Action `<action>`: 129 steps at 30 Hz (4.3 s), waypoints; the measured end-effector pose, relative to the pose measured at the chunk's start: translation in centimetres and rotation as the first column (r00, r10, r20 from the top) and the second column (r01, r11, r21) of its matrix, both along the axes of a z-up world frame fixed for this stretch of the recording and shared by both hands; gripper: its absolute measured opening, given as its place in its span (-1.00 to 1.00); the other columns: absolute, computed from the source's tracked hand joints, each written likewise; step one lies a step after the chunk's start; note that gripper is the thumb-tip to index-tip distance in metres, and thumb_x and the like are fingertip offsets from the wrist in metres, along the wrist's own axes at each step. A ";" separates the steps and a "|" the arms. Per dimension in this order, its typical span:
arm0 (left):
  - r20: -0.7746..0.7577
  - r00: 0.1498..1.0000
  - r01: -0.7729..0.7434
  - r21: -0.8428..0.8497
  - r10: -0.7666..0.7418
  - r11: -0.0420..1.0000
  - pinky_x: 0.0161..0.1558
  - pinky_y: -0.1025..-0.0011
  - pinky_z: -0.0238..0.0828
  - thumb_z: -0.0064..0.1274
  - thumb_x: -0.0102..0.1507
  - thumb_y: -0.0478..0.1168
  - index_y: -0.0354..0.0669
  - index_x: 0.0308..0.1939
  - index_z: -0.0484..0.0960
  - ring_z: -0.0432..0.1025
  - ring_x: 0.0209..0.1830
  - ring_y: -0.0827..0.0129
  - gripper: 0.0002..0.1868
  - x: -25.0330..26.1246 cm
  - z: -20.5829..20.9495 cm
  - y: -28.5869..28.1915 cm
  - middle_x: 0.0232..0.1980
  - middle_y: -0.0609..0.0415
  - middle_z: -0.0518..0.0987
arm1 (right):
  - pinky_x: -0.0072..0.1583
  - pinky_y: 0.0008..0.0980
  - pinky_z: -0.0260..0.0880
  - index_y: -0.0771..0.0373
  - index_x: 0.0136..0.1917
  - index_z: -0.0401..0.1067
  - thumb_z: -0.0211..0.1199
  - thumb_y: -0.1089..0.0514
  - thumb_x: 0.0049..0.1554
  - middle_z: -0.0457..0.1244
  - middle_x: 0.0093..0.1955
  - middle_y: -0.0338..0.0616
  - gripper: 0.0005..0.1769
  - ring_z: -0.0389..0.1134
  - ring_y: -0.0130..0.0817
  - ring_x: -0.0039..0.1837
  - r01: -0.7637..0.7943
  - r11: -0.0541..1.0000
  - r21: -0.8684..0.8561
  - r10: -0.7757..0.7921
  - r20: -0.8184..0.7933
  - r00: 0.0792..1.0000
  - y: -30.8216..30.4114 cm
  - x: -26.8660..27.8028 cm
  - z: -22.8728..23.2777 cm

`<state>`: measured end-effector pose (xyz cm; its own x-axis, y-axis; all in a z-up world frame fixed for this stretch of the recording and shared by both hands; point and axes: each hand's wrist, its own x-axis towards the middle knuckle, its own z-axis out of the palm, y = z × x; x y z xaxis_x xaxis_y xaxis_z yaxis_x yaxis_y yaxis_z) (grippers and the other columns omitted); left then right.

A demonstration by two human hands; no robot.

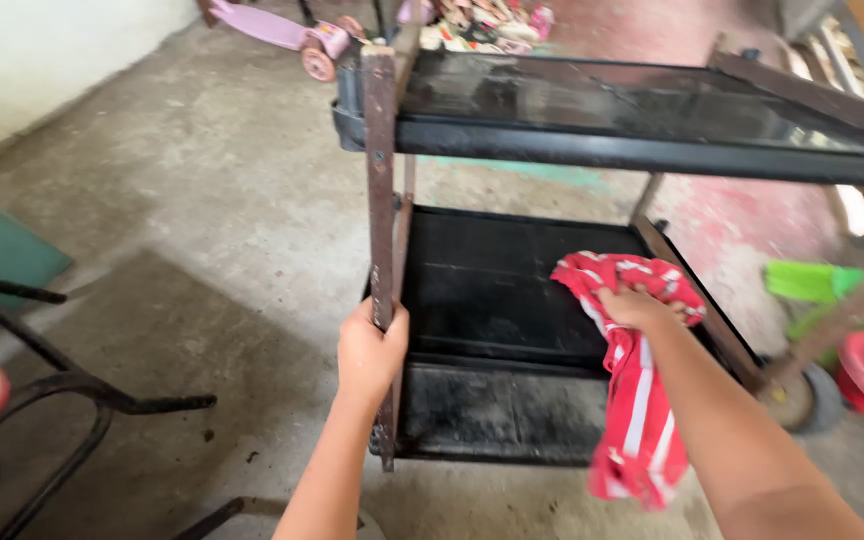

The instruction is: Wiping down and cleaning a black plastic tiered storage shelf using a cloth and a spray bottle.

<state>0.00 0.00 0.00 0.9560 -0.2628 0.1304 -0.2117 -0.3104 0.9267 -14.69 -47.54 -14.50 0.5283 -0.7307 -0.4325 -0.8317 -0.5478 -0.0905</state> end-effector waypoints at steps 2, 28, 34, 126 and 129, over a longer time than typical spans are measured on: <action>0.002 1.000 -0.012 -0.001 0.012 1.000 -0.38 0.28 0.39 0.08 0.21 -0.13 -0.26 -0.36 0.58 0.39 -0.59 0.29 -0.77 0.9 0.3 -0.4 -0.54 -0.10 0.51 | 0.57 0.41 -0.55 -0.34 0.70 -0.31 -0.37 -0.47 0.18 -0.39 0.75 -0.09 -0.13 -0.41 0.25 0.70 0.076 0.997 0.021 -0.076 -0.026 0.997 -2.1 2.4 1.0; -0.104 0.994 -0.039 -0.148 0.023 0.988 -0.41 0.38 0.37 0.06 0.24 -0.21 -0.32 -0.41 0.56 0.30 -0.52 0.54 -0.78 2.1 -1.5 -2.0 -0.59 0.04 0.45 | 0.36 0.49 -0.17 0.17 0.37 0.28 -0.12 -0.10 0.25 0.06 0.51 0.13 -0.47 -0.27 0.47 0.62 -0.815 0.568 -0.112 0.806 0.274 0.524 28.4 13.9 10.1; -0.060 0.998 -0.030 -0.071 0.026 0.997 -0.43 0.34 0.35 0.07 0.21 -0.22 -0.30 -0.40 0.56 0.26 -0.54 0.49 -0.82 1.6 -0.9 -1.6 -0.60 -0.01 0.40 | 0.50 0.53 -0.25 -0.09 0.57 0.14 -0.34 -0.30 0.27 -0.08 0.68 -0.28 -0.30 -0.36 0.23 0.70 -0.514 0.856 0.056 0.511 0.054 0.858 23.5 23.5 8.8; 0.007 0.998 -0.057 0.014 0.057 0.998 -0.16 0.05 0.46 0.08 0.13 -0.15 -0.17 -0.37 0.63 0.51 -0.25 -0.14 -0.84 1.5 0.1 -1.2 -0.36 -0.22 0.59 | 0.49 0.38 0.06 0.24 0.39 0.37 -0.18 0.01 0.31 0.05 0.63 0.16 -0.48 -0.05 0.34 0.64 -0.805 0.588 0.074 0.801 -0.190 0.568 25.0 21.8 8.2; 0.026 0.999 -0.045 -0.009 0.045 0.999 -0.18 0.05 0.46 0.08 0.13 -0.16 -0.19 -0.37 0.61 0.51 -0.25 -0.14 -0.84 1.8 0.5 -1.4 -0.35 -0.22 0.60 | 0.60 0.25 -0.42 0.07 0.51 0.27 -0.14 -0.21 0.28 -0.29 0.73 0.22 -0.36 -0.43 0.23 0.72 -0.565 0.807 0.172 0.507 0.291 0.812 15.0 29.5 -5.3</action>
